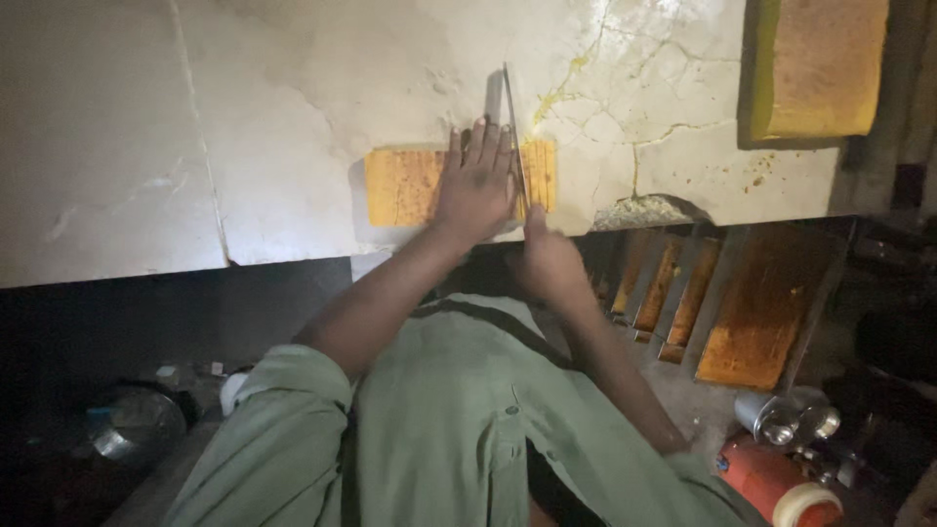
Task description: The person lifts a yellow sweet slab out of a metal baking tray and places it on the tiled counter. They flip the slab over, then use a knife to cut it lengthwise into even strips, steadying it with the other hand and repositioning the pieces as they cut.
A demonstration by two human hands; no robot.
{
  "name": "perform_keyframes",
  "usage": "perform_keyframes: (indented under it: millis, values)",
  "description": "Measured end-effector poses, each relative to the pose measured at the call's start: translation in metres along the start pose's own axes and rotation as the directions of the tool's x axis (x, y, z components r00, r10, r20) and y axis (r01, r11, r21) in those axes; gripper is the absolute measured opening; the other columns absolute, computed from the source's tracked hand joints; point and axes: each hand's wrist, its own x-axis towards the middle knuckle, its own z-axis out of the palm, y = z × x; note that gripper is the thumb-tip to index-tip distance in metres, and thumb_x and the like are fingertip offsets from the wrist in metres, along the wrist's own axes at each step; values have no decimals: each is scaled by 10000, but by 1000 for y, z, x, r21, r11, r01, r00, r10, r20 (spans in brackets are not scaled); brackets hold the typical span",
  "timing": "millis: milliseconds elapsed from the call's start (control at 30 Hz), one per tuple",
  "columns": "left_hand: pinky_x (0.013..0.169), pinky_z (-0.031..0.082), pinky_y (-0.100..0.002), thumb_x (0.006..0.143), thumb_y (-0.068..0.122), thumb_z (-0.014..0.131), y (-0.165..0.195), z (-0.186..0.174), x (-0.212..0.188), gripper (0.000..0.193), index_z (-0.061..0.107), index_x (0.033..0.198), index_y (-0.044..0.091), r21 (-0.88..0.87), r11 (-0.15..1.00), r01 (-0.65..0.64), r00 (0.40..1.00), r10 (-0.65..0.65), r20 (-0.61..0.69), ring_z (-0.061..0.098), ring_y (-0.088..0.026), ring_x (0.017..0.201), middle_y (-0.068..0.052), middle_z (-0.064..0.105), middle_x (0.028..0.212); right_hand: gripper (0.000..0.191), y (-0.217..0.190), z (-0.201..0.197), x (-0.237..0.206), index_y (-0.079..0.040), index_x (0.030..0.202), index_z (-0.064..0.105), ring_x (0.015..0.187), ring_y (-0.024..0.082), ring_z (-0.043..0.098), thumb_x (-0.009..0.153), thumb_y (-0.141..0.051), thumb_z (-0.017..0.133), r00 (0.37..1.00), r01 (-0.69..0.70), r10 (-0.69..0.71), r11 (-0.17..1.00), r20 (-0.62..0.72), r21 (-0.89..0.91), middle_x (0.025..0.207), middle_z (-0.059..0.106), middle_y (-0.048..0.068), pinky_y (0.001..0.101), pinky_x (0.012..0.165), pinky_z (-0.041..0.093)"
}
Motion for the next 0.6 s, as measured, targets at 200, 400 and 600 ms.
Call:
perform_keyframes:
  millis: [200,400,600]
  values:
    - [1194,148,-684,943,355,525,1,-13,1,691,433,1502,-40,-27,999,40,996,-42,-84,327,-443,1470,-299,433,1511,531,-63,-58,-13,-19,1307,483,950,484,702,872,-176,744,991,113,-103,988,-91,110,1002,722,292,557,807,558]
    - [1194,131,-728,969,355,562,-2,-10,0,650,465,1480,-35,4,1000,20,999,-20,-39,355,-449,1452,-273,493,1424,741,-41,-50,-111,-19,1378,349,926,501,672,858,-329,777,947,-165,147,985,286,40,960,679,302,565,773,530]
    - [1227,146,-676,967,343,540,-4,1,-2,674,475,1498,-67,-71,997,32,996,-38,-85,359,-423,1477,-262,482,1483,928,-32,-20,-37,75,1437,257,839,518,681,755,-241,800,992,-52,44,996,120,66,890,701,304,570,733,543]
